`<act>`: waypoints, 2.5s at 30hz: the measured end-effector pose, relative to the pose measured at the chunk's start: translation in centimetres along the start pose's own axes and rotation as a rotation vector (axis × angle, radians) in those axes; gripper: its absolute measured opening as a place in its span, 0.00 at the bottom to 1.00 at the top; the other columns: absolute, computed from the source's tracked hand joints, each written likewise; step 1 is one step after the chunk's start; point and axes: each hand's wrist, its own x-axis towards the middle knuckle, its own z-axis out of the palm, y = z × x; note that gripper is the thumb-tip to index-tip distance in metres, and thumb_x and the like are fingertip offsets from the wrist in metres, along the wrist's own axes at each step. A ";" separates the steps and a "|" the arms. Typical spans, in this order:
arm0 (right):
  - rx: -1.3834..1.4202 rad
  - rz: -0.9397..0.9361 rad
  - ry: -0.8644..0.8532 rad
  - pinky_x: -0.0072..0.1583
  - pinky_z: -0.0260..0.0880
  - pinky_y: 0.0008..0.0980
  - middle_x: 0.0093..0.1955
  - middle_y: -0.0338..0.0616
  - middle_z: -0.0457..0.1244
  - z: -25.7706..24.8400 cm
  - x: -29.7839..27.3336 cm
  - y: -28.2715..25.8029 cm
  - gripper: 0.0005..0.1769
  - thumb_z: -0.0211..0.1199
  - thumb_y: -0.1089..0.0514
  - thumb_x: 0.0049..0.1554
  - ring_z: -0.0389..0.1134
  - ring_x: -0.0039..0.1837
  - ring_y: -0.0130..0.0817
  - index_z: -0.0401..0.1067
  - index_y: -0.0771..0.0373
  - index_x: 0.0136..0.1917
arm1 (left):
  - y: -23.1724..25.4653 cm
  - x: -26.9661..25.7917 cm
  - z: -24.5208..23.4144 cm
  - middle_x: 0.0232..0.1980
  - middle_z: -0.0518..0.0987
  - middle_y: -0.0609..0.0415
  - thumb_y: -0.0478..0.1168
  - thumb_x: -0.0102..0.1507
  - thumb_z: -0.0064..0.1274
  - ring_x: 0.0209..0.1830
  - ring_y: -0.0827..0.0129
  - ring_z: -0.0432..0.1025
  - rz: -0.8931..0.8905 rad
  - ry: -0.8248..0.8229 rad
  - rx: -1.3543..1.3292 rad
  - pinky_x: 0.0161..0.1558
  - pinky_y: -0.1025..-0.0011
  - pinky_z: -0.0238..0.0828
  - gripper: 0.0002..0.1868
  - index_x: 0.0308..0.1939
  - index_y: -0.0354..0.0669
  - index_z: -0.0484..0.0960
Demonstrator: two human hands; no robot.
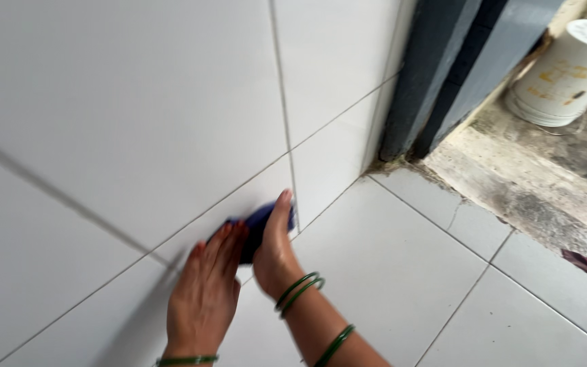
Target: The person wipes wall tiles with a blue cloth, moving from a corner across the tiled surface and along the edges near a pipe and doorframe.
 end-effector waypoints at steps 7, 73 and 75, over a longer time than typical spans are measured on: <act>-0.359 -0.390 0.057 0.77 0.26 0.56 0.84 0.40 0.10 5.1 -3.1 -2.8 0.60 0.26 0.17 0.49 0.11 0.83 0.41 0.12 0.47 0.81 | -6.7 1.1 -5.8 0.85 0.38 0.67 0.54 0.69 0.28 0.82 0.75 0.29 -0.152 0.218 0.094 0.74 0.61 0.10 0.37 0.81 0.57 0.40; 0.349 0.010 0.364 0.80 0.43 0.49 0.86 0.59 0.34 -10.3 10.2 -8.3 0.68 0.35 0.13 0.52 0.40 0.84 0.53 0.27 0.66 0.83 | 8.5 13.7 0.1 0.84 0.36 0.48 0.45 0.70 0.24 0.82 0.61 0.28 0.497 -0.107 0.087 0.74 0.59 0.13 0.35 0.79 0.31 0.42; 0.328 -0.090 0.334 0.78 0.47 0.45 0.84 0.56 0.39 -11.9 11.4 -11.3 0.66 0.31 0.13 0.52 0.46 0.82 0.51 0.29 0.65 0.83 | 10.2 17.2 -2.3 0.84 0.34 0.49 0.46 0.72 0.22 0.82 0.62 0.26 0.504 -0.127 0.140 0.74 0.59 0.11 0.35 0.80 0.34 0.38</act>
